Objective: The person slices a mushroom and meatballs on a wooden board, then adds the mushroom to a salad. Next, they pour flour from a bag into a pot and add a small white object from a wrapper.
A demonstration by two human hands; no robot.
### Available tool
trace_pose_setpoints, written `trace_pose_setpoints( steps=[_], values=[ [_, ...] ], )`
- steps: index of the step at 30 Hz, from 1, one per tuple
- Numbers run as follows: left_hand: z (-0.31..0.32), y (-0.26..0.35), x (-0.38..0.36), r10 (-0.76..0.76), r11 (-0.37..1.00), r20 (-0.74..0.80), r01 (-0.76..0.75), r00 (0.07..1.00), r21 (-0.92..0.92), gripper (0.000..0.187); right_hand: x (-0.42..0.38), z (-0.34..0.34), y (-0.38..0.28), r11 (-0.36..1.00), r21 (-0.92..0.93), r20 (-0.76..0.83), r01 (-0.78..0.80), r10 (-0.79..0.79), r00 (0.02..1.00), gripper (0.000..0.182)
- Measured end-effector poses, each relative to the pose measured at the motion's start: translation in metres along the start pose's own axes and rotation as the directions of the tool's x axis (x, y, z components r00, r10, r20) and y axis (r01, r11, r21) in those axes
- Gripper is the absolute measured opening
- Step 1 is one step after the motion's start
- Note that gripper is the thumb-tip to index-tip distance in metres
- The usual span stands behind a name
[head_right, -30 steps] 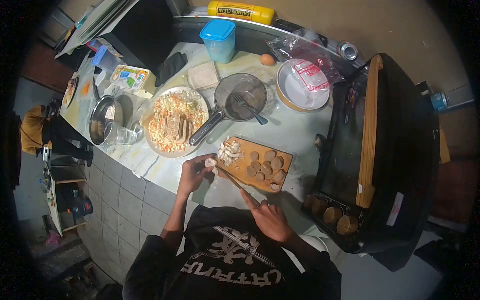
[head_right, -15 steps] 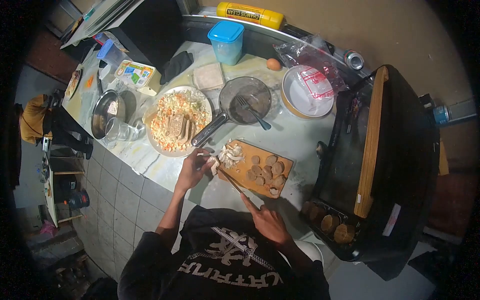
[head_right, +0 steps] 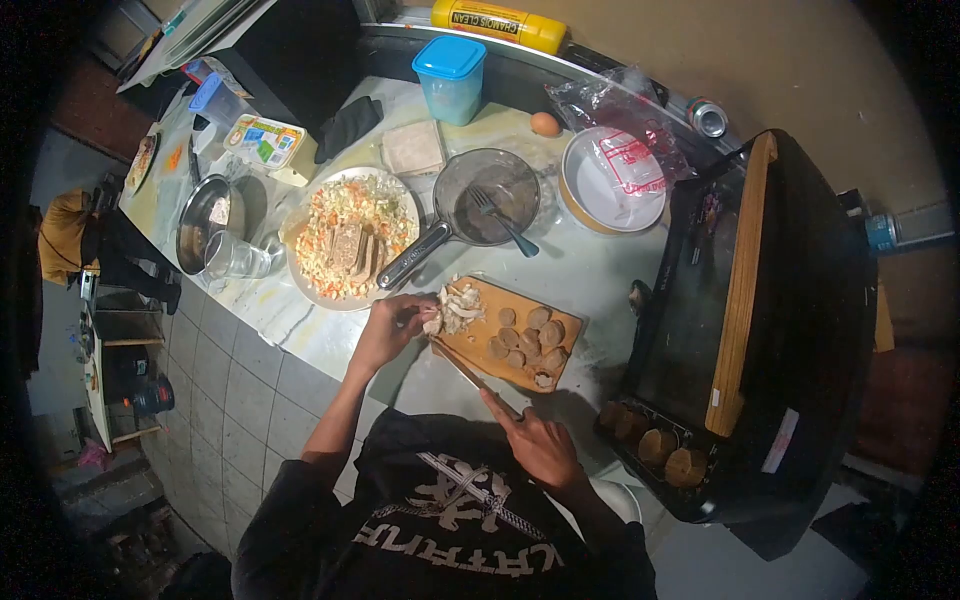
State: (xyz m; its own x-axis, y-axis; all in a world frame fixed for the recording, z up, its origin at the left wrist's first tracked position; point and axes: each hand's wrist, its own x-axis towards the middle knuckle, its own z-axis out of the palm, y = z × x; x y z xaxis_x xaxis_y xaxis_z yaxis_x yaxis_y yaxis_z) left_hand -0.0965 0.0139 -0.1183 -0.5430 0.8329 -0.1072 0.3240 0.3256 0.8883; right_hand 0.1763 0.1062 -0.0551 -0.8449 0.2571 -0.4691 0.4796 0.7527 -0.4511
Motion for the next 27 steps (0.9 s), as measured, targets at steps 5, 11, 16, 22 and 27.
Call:
trace_pose_setpoints(
  steps=[5,11,16,22,27],
  values=[
    [-0.001,0.003,0.006,-0.017,0.998,0.058,0.013,0.998,0.065,0.014,-0.002,-0.010,-0.006,1.000,-0.018,0.013,-0.014,0.014,1.000,0.075],
    [-0.001,-0.006,0.010,0.183,0.977,0.049,-0.187,0.982,0.101,0.013,0.002,-0.008,-0.004,1.000,0.008,-0.015,-0.012,0.012,1.000,0.074],
    [-0.001,-0.005,0.009,0.151,0.982,0.061,-0.156,0.987,0.105,0.014,0.004,-0.011,-0.004,1.000,0.004,-0.027,0.006,-0.006,1.000,0.074],
    [0.001,-0.006,0.008,0.117,0.988,0.040,-0.120,0.992,0.092,0.014,0.005,-0.013,-0.006,1.000,-0.019,-0.022,0.006,-0.006,1.000,0.075],
    [0.001,-0.005,0.010,0.117,0.985,0.049,-0.122,0.992,0.122,0.014,0.006,-0.012,-0.006,0.997,-0.081,0.003,0.012,-0.012,1.000,0.076]
  ],
)
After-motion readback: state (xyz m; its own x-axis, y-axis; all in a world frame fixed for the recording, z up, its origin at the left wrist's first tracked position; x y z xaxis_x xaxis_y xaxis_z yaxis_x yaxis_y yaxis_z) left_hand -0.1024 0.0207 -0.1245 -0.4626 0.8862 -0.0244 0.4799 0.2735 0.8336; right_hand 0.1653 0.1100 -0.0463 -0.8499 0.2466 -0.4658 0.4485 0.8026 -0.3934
